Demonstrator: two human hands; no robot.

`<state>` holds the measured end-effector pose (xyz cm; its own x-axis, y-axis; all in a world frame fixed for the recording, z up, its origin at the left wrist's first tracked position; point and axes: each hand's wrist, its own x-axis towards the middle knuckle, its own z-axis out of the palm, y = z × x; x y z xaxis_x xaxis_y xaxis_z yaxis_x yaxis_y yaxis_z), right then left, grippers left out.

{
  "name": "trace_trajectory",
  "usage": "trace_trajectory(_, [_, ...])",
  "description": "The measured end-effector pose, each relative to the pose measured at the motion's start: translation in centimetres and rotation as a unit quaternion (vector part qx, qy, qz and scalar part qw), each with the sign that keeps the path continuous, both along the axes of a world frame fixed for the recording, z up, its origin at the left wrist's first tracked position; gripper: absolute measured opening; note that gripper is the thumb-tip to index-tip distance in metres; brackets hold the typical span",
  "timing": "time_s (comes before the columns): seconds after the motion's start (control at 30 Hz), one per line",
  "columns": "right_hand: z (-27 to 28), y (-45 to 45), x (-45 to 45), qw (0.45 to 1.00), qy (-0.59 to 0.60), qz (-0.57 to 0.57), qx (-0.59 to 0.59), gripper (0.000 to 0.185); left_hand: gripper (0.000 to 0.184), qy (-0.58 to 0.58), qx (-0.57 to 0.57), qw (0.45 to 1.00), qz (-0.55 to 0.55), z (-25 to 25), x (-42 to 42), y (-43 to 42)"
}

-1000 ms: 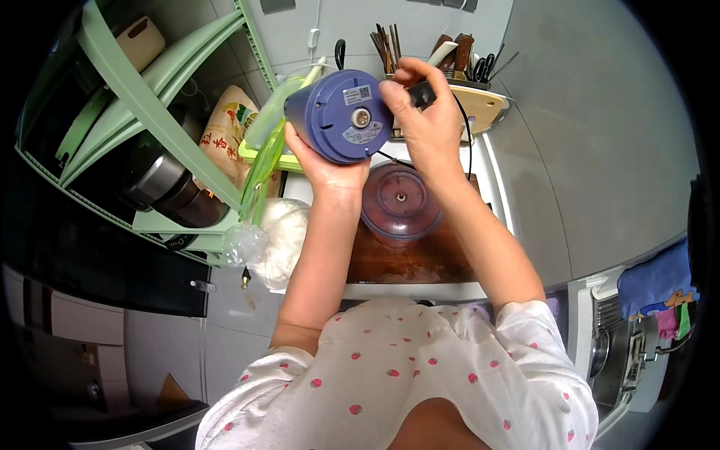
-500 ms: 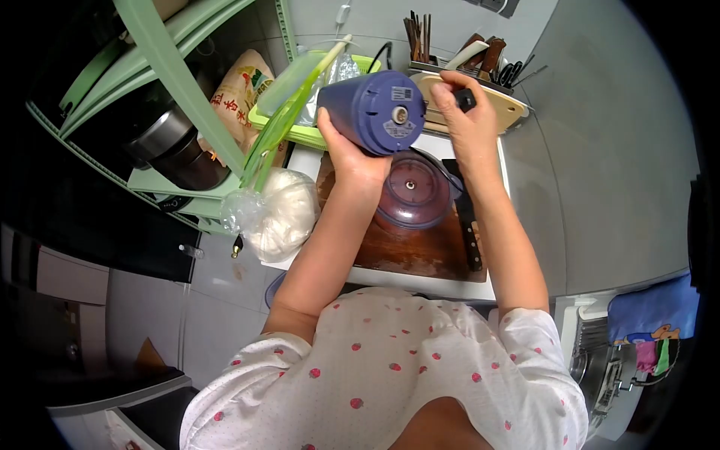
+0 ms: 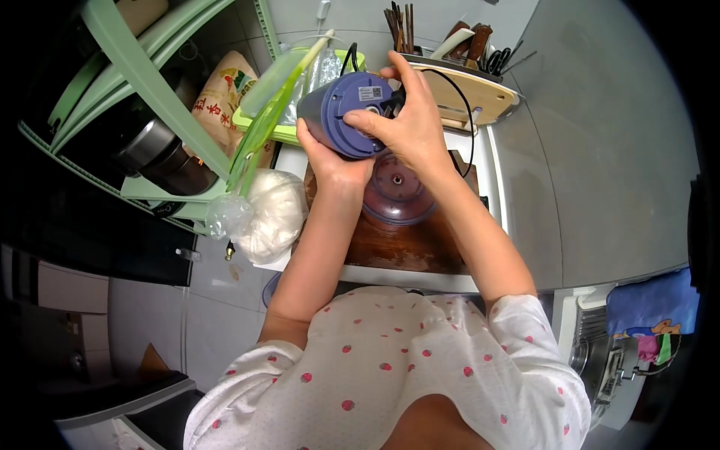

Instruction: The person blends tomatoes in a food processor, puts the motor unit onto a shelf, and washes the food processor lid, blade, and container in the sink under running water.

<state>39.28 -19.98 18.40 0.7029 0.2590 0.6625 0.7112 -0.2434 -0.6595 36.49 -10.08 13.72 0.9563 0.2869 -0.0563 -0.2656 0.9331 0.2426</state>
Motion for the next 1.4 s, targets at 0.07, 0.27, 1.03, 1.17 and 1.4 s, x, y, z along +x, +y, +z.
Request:
trace_trajectory(0.07, [0.2, 0.1, -0.1, 1.0, -0.004, -0.01, -0.006, 0.093, 0.059, 0.006, -0.009, 1.0, 0.002, 0.2, -0.1, -0.2])
trace_trajectory(0.27, [-0.7, -0.1, 1.1, 0.998, 0.017, -0.042, 0.044, 0.077, 0.054, 0.011, -0.008, 1.0, 0.013, 0.9, -0.5, -0.5])
trace_trajectory(1.03, [3.1, 0.9, 4.7, 0.927, -0.296, -0.22, 0.069, 0.049, 0.061, -0.028, 0.005, 0.999, 0.023, 1.3, -0.1, -0.3])
trace_trajectory(1.17, [3.6, 1.7, 2.0, 0.952, -0.27, -0.125, 0.071, 0.05, 0.062, -0.054, 0.004, 0.998, 0.011, 0.5, 0.7, -0.1])
trace_trajectory(1.4, [3.8, 2.2, 3.2, 0.905, -0.406, -0.123, 0.024, 0.053, 0.057, -0.024, 0.041, 0.998, 0.034, 1.7, 0.0, 0.0])
